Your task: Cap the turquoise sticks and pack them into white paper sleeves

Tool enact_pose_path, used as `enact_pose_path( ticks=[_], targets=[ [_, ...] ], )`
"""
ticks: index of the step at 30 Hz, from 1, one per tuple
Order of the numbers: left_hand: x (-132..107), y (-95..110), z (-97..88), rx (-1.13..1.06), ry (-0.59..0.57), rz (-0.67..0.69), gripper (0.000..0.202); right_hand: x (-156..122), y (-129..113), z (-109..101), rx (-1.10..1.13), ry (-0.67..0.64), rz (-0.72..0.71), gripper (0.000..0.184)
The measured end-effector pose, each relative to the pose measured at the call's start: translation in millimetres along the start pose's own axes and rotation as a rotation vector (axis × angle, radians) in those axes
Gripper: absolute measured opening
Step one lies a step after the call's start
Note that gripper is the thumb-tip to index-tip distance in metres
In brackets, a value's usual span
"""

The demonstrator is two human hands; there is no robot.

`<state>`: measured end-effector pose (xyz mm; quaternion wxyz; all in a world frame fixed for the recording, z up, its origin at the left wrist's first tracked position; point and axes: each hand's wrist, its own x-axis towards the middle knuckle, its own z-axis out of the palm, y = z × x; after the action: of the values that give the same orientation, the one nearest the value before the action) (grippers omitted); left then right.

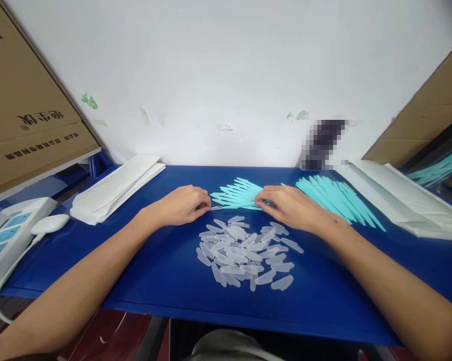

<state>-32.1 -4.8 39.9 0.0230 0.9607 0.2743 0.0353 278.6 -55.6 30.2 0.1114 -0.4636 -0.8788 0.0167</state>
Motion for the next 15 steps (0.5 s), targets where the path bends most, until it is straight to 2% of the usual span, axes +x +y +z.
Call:
enact_pose_path(
  ticks=[8,15],
  targets=[
    [1,1,-0.7,-0.050,0.008,0.032,0.022,2,-4,1,-0.008,-0.013,-0.011,0.028],
    [9,7,15.3,-0.060,0.089,0.034,0.028,6,-21,6,0.012,-0.007,-0.068,0.030]
  ],
)
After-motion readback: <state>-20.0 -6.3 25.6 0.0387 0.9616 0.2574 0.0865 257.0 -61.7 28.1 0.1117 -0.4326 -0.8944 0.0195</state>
